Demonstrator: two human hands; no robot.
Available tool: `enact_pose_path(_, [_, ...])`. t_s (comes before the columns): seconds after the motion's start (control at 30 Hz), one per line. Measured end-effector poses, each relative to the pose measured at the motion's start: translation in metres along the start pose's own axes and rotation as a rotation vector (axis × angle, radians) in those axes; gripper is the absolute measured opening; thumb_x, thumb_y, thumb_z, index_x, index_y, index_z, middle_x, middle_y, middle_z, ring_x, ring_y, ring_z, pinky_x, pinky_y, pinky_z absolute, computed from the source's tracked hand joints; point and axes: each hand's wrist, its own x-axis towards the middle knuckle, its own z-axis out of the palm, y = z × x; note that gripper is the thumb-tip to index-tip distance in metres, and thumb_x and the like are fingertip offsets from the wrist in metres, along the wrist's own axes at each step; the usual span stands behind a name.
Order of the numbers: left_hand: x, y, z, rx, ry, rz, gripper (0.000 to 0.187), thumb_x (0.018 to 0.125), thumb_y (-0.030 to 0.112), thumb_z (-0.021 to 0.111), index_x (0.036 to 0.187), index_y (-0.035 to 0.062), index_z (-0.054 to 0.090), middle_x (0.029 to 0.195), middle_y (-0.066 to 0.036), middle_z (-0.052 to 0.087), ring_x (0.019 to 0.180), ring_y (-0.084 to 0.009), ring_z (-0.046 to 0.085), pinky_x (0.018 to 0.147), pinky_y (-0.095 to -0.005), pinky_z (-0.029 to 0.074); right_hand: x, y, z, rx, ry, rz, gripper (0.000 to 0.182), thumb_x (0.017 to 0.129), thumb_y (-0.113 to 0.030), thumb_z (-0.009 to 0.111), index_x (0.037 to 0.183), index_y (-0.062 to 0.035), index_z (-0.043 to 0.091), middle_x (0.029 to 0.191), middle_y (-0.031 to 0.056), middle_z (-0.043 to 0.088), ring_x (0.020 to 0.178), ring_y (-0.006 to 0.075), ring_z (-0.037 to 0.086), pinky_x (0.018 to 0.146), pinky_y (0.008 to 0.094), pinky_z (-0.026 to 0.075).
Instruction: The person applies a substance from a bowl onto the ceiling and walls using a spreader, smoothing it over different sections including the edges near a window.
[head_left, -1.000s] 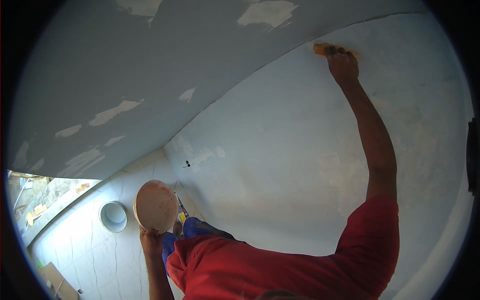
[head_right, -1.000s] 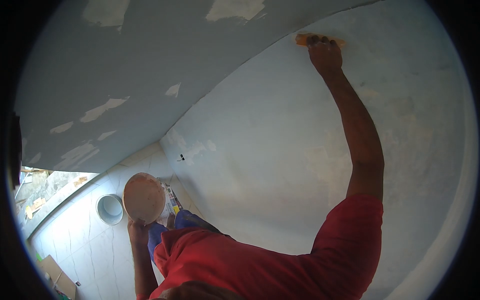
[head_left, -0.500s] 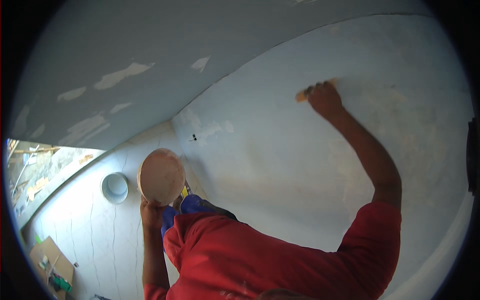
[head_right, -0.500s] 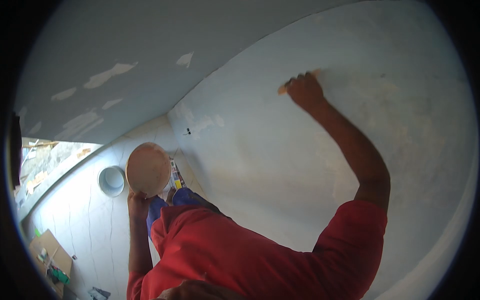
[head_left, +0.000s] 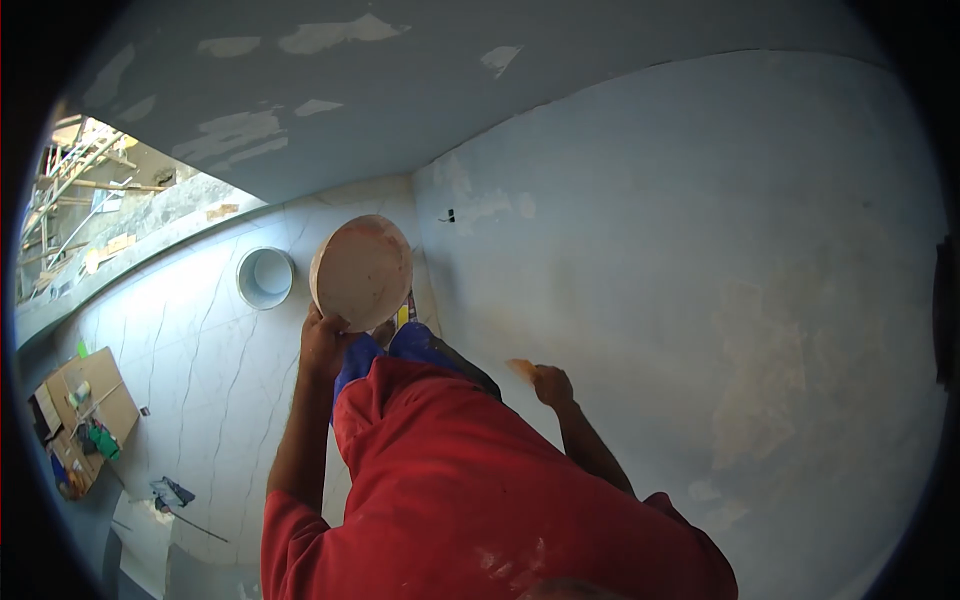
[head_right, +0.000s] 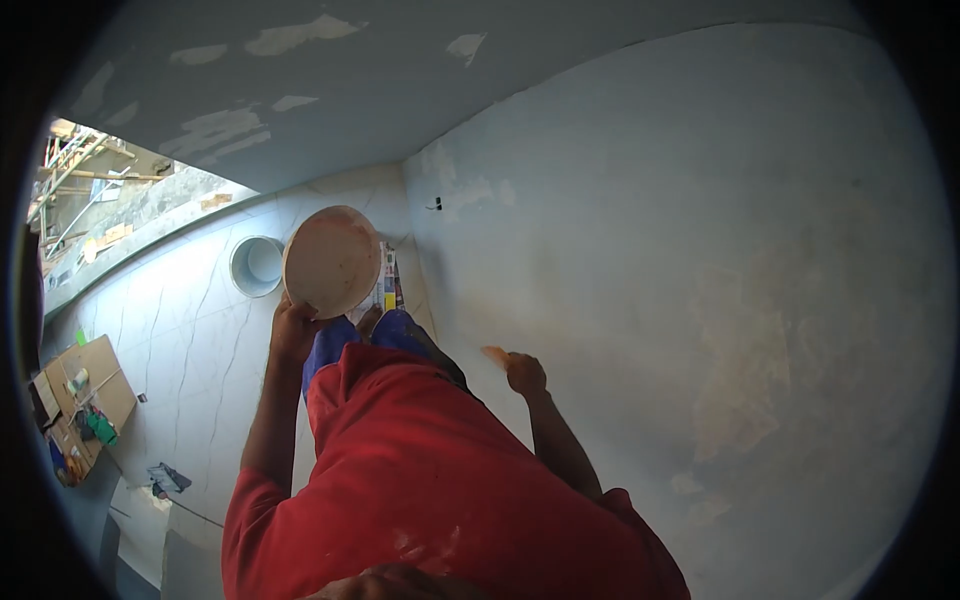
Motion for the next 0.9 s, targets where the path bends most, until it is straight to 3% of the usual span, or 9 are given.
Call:
enact_pose_path(0.17, [-0.005,-0.007,0.006,0.003,0.014,-0.006,0.062,0.070,0.000,0.047,0.133,0.0002,0.043,0.125,-0.020,0.054,0.112,-0.0349,0.059,0.086,-0.0475,0.059,-0.041,0.033,0.026,-0.139,-0.168,0.055,0.020,0.091,-0.020,0.056,0.105,-0.0118,0.068,0.093,0.0154,0.070,0.091,0.0352,0.068,0.081,0.0472,0.055])
enact_pose_path(0.23, [-0.011,-0.020,-0.002,-0.008,-0.031,-0.043,0.064,0.070,0.000,0.048,0.134,0.0002,0.041,0.127,-0.020,0.052,0.113,-0.0354,0.058,0.086,-0.0486,0.059,-0.037,0.022,-0.013,-0.062,0.147,0.106,0.020,0.092,-0.016,0.055,0.107,-0.0136,0.068,0.088,0.0137,0.071,0.083,0.0344,0.069,0.075,0.0463,0.056])
enact_pose_path(0.3, [-0.023,-0.028,0.004,-0.016,-0.046,-0.047,0.064,0.068,-0.001,0.048,0.131,-0.0014,0.039,0.120,-0.020,0.052,0.108,-0.0343,0.058,0.085,-0.0480,0.058,-0.014,0.006,-0.098,-0.147,0.370,0.134,0.024,0.091,-0.011,0.055,0.110,-0.0166,0.068,0.087,0.0126,0.071,0.078,0.0335,0.070,0.070,0.0452,0.057])
enact_pose_path(0.33, [-0.025,-0.033,0.007,-0.010,-0.079,-0.039,0.064,0.068,-0.001,0.048,0.131,-0.0014,0.039,0.120,-0.020,0.052,0.108,-0.0343,0.058,0.085,-0.0480,0.058,-0.006,0.005,-0.145,-0.182,0.573,0.046,0.029,0.089,-0.007,0.056,0.113,-0.0160,0.068,0.090,0.0133,0.072,0.078,0.0326,0.070,0.070,0.0442,0.058])
enact_pose_path(0.43, [-0.026,-0.040,0.011,-0.006,-0.093,-0.069,0.063,0.068,-0.002,0.048,0.130,-0.0008,0.040,0.117,-0.019,0.053,0.106,-0.0334,0.059,0.084,-0.0475,0.058,0.008,-0.014,-0.316,-0.538,1.254,-0.175,0.031,0.086,-0.002,0.058,0.114,-0.0099,0.069,0.105,0.0126,0.072,0.090,0.0268,0.072,0.077,0.0381,0.059])
enact_pose_path(0.53, [-0.011,-0.040,0.019,0.019,-0.074,-0.098,0.063,0.068,-0.001,0.048,0.130,-0.0004,0.041,0.115,-0.018,0.054,0.103,-0.0325,0.060,0.082,-0.0465,0.059,0.014,-0.046,-0.477,-0.985,1.520,-0.201,0.033,0.084,-0.006,0.063,0.116,-0.0101,0.067,0.113,0.0055,0.071,0.101,0.0219,0.070,0.085,0.0332,0.057])
enact_pose_path(0.63, [-0.007,-0.037,0.025,0.032,-0.090,-0.100,0.063,0.067,-0.001,0.048,0.130,-0.0001,0.042,0.112,-0.017,0.055,0.098,-0.0311,0.062,0.078,-0.0442,0.060,0.024,-0.069,-0.575,-1.234,1.629,-0.170,0.024,0.083,-0.011,0.065,0.107,-0.0100,0.067,0.104,0.0033,0.072,0.091,0.0198,0.070,0.078,0.0327,0.058])
enact_pose_path(0.73, [0.008,-0.023,0.028,-0.007,-0.112,-0.075,0.063,0.067,-0.001,0.048,0.130,0.0000,0.041,0.110,-0.016,0.055,0.095,-0.0304,0.063,0.075,-0.0422,0.060,0.062,-0.079,-0.631,-1.342,1.615,-0.143,0.019,0.083,-0.014,0.066,0.101,-0.0096,0.066,0.097,0.0031,0.071,0.087,0.0185,0.070,0.073,0.0335,0.059])
enact_pose_path(0.9, [0.020,-0.012,0.013,0.017,-0.028,-0.094,0.064,0.066,0.001,0.049,0.130,0.0008,0.042,0.112,-0.016,0.055,0.098,-0.0301,0.062,0.075,-0.0424,0.060,0.097,-0.078,-0.655,-1.479,1.518,-0.051,0.019,0.083,-0.018,0.066,0.100,-0.0084,0.067,0.089,0.0037,0.070,0.081,0.0189,0.071,0.066,0.0336,0.059])
